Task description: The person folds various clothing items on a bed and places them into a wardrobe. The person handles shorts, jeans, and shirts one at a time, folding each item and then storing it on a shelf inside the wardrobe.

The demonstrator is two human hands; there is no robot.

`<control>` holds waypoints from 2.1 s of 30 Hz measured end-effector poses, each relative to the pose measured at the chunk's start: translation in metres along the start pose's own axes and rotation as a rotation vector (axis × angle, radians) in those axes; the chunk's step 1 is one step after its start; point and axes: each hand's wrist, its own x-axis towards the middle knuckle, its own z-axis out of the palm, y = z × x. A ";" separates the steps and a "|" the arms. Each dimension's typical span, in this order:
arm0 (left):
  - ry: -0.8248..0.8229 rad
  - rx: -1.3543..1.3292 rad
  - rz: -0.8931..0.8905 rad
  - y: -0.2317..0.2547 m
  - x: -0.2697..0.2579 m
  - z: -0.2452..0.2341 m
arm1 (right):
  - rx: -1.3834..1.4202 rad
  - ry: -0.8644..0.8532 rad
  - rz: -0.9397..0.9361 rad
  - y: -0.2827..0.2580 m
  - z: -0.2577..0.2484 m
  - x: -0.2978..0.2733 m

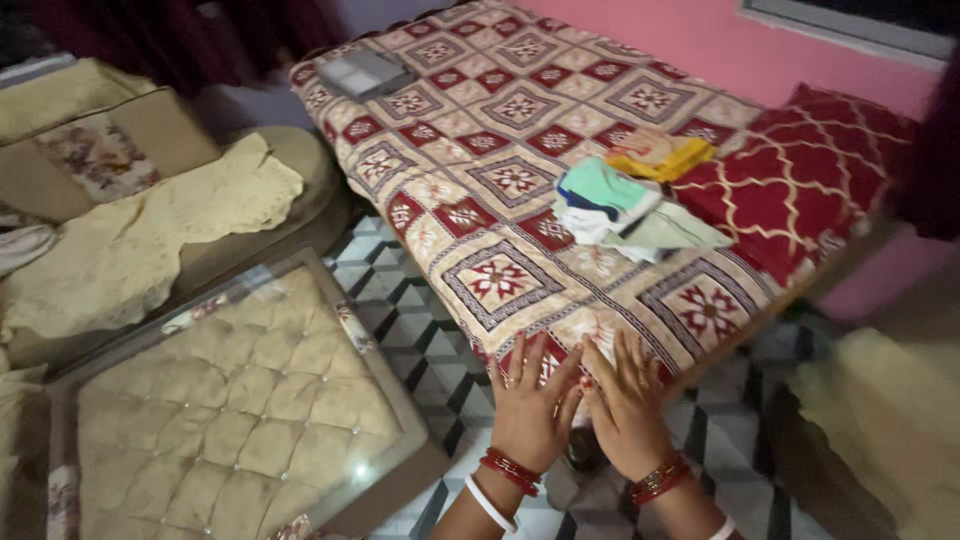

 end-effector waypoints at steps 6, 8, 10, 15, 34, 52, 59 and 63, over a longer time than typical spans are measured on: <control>-0.024 0.005 0.018 -0.036 0.045 0.014 | -0.062 -0.051 0.027 0.029 0.028 0.043; -0.016 0.007 0.029 -0.052 0.058 0.017 | -0.078 -0.048 0.001 0.040 0.038 0.057; -0.053 0.015 0.037 -0.070 0.080 0.025 | -0.074 -0.038 -0.010 0.050 0.052 0.076; -0.086 -0.029 0.092 -0.111 0.145 0.043 | -0.045 -0.040 0.124 0.071 0.087 0.135; -0.296 -0.201 0.360 -0.200 0.325 0.174 | -0.021 0.074 0.538 0.168 0.153 0.254; -0.655 -0.298 0.447 -0.163 0.375 0.286 | 0.719 0.411 1.472 0.328 0.168 0.218; -0.625 -0.666 0.171 -0.182 0.376 0.313 | 0.795 0.439 1.334 0.338 0.186 0.216; -0.617 -0.900 0.080 -0.193 0.377 0.324 | 0.975 0.531 1.142 0.328 0.188 0.223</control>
